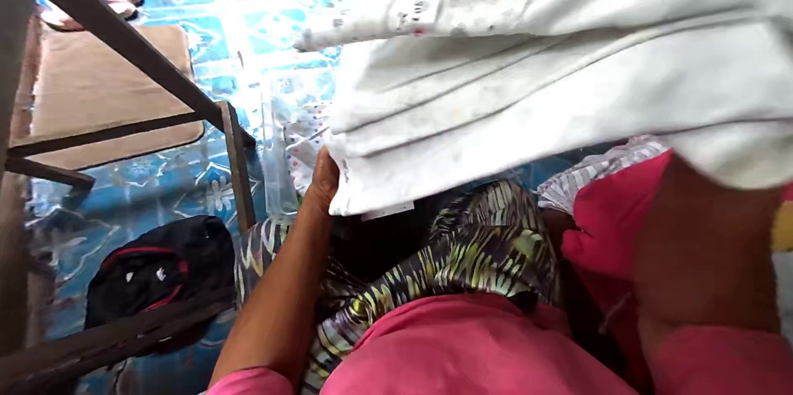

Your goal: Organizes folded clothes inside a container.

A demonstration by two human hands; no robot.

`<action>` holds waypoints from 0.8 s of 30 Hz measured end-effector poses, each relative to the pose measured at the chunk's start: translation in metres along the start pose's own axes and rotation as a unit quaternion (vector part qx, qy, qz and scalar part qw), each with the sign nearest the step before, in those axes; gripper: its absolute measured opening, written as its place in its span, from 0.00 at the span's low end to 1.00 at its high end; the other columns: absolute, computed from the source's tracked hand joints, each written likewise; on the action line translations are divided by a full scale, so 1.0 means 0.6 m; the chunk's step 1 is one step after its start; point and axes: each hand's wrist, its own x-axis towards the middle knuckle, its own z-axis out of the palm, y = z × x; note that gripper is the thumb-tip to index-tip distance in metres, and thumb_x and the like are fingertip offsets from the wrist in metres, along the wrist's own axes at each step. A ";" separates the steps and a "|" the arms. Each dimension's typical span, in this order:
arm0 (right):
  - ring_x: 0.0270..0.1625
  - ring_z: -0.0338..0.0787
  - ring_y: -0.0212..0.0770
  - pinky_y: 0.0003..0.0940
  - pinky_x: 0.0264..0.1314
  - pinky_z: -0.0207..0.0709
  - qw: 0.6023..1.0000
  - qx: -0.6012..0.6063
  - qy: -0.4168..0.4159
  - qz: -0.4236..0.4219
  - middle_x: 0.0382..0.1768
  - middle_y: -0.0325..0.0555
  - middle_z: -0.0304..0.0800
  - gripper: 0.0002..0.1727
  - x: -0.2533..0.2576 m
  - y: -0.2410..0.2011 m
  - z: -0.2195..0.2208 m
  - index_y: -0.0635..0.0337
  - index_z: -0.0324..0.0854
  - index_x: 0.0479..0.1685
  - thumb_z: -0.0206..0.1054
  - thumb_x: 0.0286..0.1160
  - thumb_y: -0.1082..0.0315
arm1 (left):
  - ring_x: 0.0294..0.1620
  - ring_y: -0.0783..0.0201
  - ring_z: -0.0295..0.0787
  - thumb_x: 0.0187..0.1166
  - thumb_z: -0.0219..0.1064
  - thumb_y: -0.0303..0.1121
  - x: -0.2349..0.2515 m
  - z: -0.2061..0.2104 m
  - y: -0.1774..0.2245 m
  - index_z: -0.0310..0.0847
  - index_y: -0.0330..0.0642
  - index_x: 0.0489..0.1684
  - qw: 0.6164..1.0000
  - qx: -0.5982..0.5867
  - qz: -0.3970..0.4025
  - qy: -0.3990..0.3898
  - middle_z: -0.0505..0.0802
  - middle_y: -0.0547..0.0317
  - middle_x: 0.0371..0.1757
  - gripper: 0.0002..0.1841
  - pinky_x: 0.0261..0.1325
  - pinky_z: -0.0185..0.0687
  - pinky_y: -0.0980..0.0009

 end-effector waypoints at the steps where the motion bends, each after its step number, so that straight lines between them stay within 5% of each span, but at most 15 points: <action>1: 0.50 0.88 0.25 0.25 0.57 0.82 0.998 0.045 0.022 0.049 0.42 0.31 0.90 0.13 -0.002 -0.012 0.064 0.55 0.83 0.43 0.56 0.78 0.82 | 0.44 0.89 0.88 0.96 0.27 0.37 0.005 -0.019 -0.005 0.77 0.57 0.47 0.998 0.008 0.063 0.029 0.93 0.80 0.39 0.25 0.50 0.86 0.85; 3: 0.38 0.88 0.16 0.17 0.49 0.83 0.947 0.098 0.110 0.287 0.30 0.21 0.92 0.23 -0.012 -0.052 0.177 0.45 0.85 0.29 0.47 0.74 0.81 | 0.56 0.86 0.82 0.95 0.30 0.30 0.018 -0.053 0.000 0.71 0.43 0.67 0.979 0.111 0.134 0.107 0.88 0.70 0.53 0.21 0.62 0.78 0.84; 4: 0.35 0.88 0.16 0.17 0.44 0.83 0.904 0.102 0.126 0.395 0.28 0.23 0.91 0.21 -0.034 -0.043 0.201 0.46 0.82 0.30 0.46 0.74 0.80 | 0.60 0.84 0.76 0.94 0.30 0.26 0.021 -0.061 0.014 0.63 0.30 0.76 0.965 0.178 0.136 0.134 0.82 0.61 0.60 0.22 0.67 0.70 0.85; 5: 0.34 0.87 0.19 0.19 0.42 0.84 0.859 0.079 0.119 0.493 0.29 0.25 0.87 0.14 -0.067 -0.018 0.212 0.49 0.77 0.39 0.49 0.74 0.78 | 0.61 0.84 0.76 0.95 0.30 0.28 0.032 -0.075 0.020 0.63 0.30 0.79 0.966 0.170 0.133 0.140 0.84 0.61 0.62 0.23 0.67 0.70 0.86; 6: 0.34 0.86 0.23 0.24 0.40 0.85 0.815 0.045 0.112 0.567 0.33 0.31 0.85 0.11 -0.113 0.022 0.215 0.53 0.75 0.48 0.55 0.72 0.77 | 0.56 0.88 0.84 0.97 0.28 0.39 0.046 -0.087 0.023 0.70 0.46 0.73 0.982 0.099 0.103 0.122 0.90 0.73 0.56 0.24 0.61 0.80 0.86; 7: 0.34 0.86 0.28 0.30 0.38 0.85 0.774 0.014 0.101 0.624 0.35 0.37 0.83 0.15 -0.166 0.068 0.216 0.57 0.73 0.54 0.60 0.69 0.78 | 0.49 0.84 0.90 0.96 0.30 0.50 0.056 -0.092 0.023 0.76 0.54 0.65 0.994 0.032 0.042 0.094 0.94 0.75 0.48 0.26 0.52 0.88 0.80; 9: 0.38 0.84 0.40 0.41 0.40 0.84 0.718 -0.044 0.067 0.692 0.43 0.51 0.82 0.22 -0.265 0.141 0.219 0.67 0.71 0.59 0.64 0.62 0.84 | 0.37 0.75 0.91 0.94 0.43 0.51 0.065 -0.083 0.014 0.76 0.52 0.61 0.988 0.091 -0.083 0.097 0.93 0.68 0.37 0.20 0.40 0.91 0.71; 11: 0.44 0.82 0.47 0.48 0.45 0.81 0.692 -0.086 0.051 0.714 0.50 0.60 0.80 0.27 -0.317 0.176 0.224 0.73 0.71 0.62 0.66 0.56 0.88 | 0.39 0.66 0.89 0.87 0.62 0.33 0.077 -0.074 -0.001 0.71 0.37 0.72 0.962 0.207 -0.136 0.116 0.90 0.53 0.44 0.18 0.45 0.89 0.64; 13: 0.45 0.81 0.48 0.48 0.46 0.81 0.692 -0.097 0.056 0.713 0.50 0.61 0.80 0.28 -0.320 0.188 0.223 0.73 0.72 0.61 0.65 0.54 0.90 | 0.41 0.64 0.88 0.74 0.70 0.19 0.081 -0.060 -0.013 0.71 0.31 0.70 0.947 0.254 -0.118 0.156 0.89 0.48 0.47 0.24 0.47 0.88 0.64; 16: 0.43 0.82 0.46 0.46 0.45 0.82 0.711 -0.126 0.049 0.690 0.48 0.59 0.80 0.28 -0.295 0.196 0.207 0.73 0.72 0.59 0.66 0.51 0.92 | 0.41 0.68 0.89 0.68 0.70 0.16 0.063 -0.045 0.001 0.72 0.36 0.67 0.953 0.281 -0.060 0.097 0.90 0.55 0.48 0.26 0.46 0.90 0.65; 18: 0.48 0.83 0.52 0.49 0.51 0.81 0.725 -0.188 -0.006 0.663 0.51 0.66 0.81 0.27 -0.288 0.199 0.191 0.76 0.70 0.64 0.68 0.59 0.87 | 0.43 0.64 0.90 0.64 0.71 0.14 0.053 -0.033 0.008 0.72 0.36 0.68 0.935 0.347 -0.044 0.057 0.90 0.51 0.50 0.29 0.46 0.90 0.62; 21: 0.75 0.78 0.70 0.63 0.78 0.70 0.762 -0.244 -0.158 0.578 0.75 0.77 0.73 0.35 -0.266 0.175 0.190 0.78 0.63 0.80 0.69 0.80 0.65 | 0.69 0.33 0.81 0.60 0.83 0.23 0.046 -0.033 -0.003 0.48 0.37 0.91 0.859 0.509 0.008 0.058 0.78 0.26 0.75 0.54 0.66 0.79 0.36; 22: 0.81 0.71 0.73 0.68 0.82 0.64 0.773 -0.247 -0.195 0.551 0.81 0.75 0.67 0.39 -0.260 0.165 0.202 0.74 0.61 0.85 0.70 0.81 0.58 | 0.81 0.29 0.69 0.61 0.85 0.33 0.050 -0.036 -0.006 0.39 0.37 0.95 0.826 0.559 0.057 0.049 0.66 0.24 0.85 0.61 0.75 0.68 0.32; 24: 0.87 0.56 0.80 0.81 0.79 0.56 0.756 -0.250 -0.277 0.538 0.90 0.72 0.51 0.46 -0.258 0.138 0.240 0.57 0.61 0.91 0.70 0.76 0.44 | 0.92 0.28 0.48 0.66 0.78 0.53 0.064 -0.040 -0.015 0.42 0.41 0.97 0.767 0.620 0.162 0.018 0.46 0.32 0.95 0.59 0.83 0.51 0.27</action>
